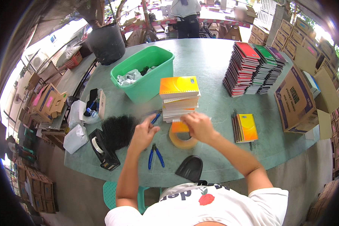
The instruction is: The person threads black plastic spirals through the pre-punched holes of small yellow and orange notebooks by hand, and then trims the excess spiral length using blue wire cutters.
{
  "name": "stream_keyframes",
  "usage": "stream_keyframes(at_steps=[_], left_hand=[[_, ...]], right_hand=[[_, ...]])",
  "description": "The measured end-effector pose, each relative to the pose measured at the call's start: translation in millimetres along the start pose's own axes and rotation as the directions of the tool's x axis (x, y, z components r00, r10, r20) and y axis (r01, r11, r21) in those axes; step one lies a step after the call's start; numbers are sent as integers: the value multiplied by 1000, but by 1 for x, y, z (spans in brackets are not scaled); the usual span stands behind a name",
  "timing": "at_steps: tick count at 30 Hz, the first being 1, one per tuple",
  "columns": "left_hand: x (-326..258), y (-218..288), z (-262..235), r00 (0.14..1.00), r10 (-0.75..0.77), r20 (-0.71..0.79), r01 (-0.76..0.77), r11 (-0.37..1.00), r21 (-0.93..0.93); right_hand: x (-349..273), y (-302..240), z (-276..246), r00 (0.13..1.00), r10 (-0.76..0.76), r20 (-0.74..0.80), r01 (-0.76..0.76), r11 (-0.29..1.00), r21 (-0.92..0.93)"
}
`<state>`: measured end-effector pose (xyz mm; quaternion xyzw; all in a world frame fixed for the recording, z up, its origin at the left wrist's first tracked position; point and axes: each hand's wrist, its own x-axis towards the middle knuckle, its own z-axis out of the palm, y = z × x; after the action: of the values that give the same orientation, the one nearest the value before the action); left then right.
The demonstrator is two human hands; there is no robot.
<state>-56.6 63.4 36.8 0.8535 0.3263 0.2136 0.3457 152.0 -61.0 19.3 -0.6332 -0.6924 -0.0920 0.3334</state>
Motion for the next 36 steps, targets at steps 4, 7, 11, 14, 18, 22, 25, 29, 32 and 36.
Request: stream_keyframes(at_steps=[4, 7, 11, 14, 18, 22, 25, 29, 32, 36], left_hand=[[-26, -28, 18, 954, -124, 274, 101, 990, 96], [-30, -32, 28, 958, -169, 233, 145, 983, 115], [-34, -31, 65, 972, -113, 206, 113, 994, 10], [-33, -18, 65, 969, -121, 218, 129, 991, -22], [-32, -32, 47, 996, -91, 13, 91, 996, -13], [-35, -30, 45, 990, -125, -62, 114, 981, -155], [-42, -21, 57, 986, -130, 102, 147, 971, -188], [-38, -16, 55, 988, -138, -65, 112, 946, -304], [-35, -11, 51, 985, -122, -122, 78, 944, -320], [-34, -7, 53, 985, -83, -151, 48, 973, -225]], right_hand=[[-24, -7, 34, 996, 55, 67, -56, 998, 17], [-16, -9, 30, 975, 129, 183, -139, 989, 42], [-15, -4, 54, 981, 115, 158, -124, 991, 44], [-11, -5, 50, 968, 132, 213, -151, 985, 79], [-8, -7, 47, 968, 110, 225, -123, 991, 45], [-14, 0, 57, 980, 168, 107, -188, 957, 219], [-8, -8, 50, 960, 200, 198, -241, 948, 207], [-9, -14, 46, 960, 181, 215, -221, 959, 178], [-8, -14, 43, 959, 183, 218, -226, 955, 193], [-5, -16, 41, 962, 167, 218, -213, 954, 211]])
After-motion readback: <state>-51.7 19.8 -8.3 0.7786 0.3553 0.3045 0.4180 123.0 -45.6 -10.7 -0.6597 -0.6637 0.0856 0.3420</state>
